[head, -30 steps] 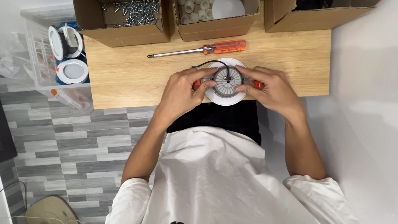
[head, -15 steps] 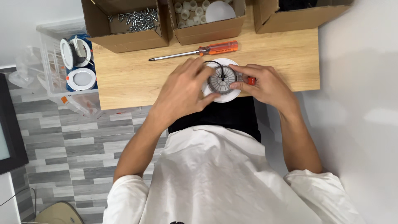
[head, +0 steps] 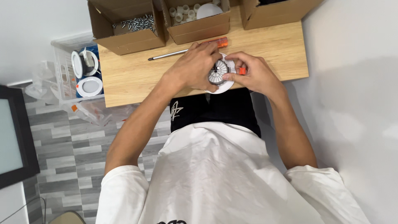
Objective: The person assembles multiple recessed LED light fixtures by hand. They place a diffuser into a trim ring, insert the LED module, and secure the components together, repeating the process for several units and placing the finished fixtures into a plastic bin.
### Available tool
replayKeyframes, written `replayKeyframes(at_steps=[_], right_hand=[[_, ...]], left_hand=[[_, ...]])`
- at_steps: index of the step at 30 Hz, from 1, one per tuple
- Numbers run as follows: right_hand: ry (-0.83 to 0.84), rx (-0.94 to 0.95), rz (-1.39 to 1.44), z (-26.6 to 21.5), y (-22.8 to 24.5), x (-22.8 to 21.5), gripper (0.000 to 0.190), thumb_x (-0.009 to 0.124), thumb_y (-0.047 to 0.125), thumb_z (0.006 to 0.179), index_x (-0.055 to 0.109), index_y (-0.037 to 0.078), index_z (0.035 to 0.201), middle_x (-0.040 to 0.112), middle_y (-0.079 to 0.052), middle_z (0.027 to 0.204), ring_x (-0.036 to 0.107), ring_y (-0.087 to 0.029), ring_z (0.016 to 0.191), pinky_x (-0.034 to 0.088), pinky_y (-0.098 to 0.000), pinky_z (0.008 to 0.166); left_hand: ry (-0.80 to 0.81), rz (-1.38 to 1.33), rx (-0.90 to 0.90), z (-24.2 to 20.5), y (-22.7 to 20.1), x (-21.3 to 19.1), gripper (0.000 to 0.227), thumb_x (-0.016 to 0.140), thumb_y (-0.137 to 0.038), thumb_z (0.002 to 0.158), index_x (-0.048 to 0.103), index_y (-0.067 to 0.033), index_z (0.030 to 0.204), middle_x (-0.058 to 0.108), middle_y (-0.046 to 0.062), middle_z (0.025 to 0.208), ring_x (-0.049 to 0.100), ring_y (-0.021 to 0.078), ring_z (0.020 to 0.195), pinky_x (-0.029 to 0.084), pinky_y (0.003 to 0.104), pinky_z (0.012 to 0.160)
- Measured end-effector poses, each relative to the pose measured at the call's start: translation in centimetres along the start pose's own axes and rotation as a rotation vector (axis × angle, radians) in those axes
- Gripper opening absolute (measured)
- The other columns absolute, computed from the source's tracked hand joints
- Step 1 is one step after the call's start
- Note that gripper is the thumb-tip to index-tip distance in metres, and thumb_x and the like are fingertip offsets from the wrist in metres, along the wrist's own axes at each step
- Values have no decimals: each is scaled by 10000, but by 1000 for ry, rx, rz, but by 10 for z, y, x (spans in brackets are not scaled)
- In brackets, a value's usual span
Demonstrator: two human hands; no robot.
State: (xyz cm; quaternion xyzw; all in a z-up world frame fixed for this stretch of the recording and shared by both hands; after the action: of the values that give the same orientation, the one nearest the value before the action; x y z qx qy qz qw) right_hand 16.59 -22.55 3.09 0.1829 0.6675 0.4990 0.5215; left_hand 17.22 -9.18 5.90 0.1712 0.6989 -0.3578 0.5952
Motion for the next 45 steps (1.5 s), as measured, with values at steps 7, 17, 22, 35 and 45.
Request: replayKeyframes(at_steps=[7,17,22,35,45], right_hand=[[-256,-75,245,-29,-2,-5,824,1039,153,831,575,62,1506,653,-69,945,592,-131,716,503,-231,613],[-113,-462,337,-83,107,-8,1489,1129,265,607,189,80,1747,178,-190,1812,323,-350,1636,417,-454,1289],[6,-604,535,-86,136,13,1555,1112,209,590,94,173,1764,175,-311,1803,322,-437,1636,333,-600,1325],[36,-693,695,-79,125,15,1535,1121,159,524,164,89,1722,284,-429,1699,364,-535,1585,362,-685,1276],[77,-626,765,-63,103,30,1535,1117,220,540,166,113,1740,353,-400,1681,433,-483,1552,383,-669,1271]], left_hand=[[-202,-82,99,-27,-23,-32,876,981,-511,582,725,-7,1251,627,144,1178,672,389,1145,491,507,999],[-525,-334,215,-98,-81,-103,935,1042,-496,683,674,-86,1438,630,126,1235,670,348,1093,514,464,993],[-548,-405,241,-117,-112,-112,929,1057,-491,694,681,-94,1445,651,118,1210,683,339,1044,545,459,986],[-537,-440,209,-125,-130,-129,845,1059,-347,758,676,-111,1473,722,126,1383,749,339,1164,574,466,1057],[-517,-407,175,-122,-113,-103,836,1001,-343,836,631,-75,1535,684,170,1502,714,387,1313,554,513,1135]])
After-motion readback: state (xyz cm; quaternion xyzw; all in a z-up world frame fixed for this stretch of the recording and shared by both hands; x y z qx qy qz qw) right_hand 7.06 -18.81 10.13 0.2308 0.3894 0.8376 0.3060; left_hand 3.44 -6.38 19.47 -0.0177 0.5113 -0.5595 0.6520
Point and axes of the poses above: each hand's wrist, its own z-axis towards the middle knuckle, its own x-axis out of the palm, y = z × x, the point moved 10 cm from there along z, towards the middle knuckle
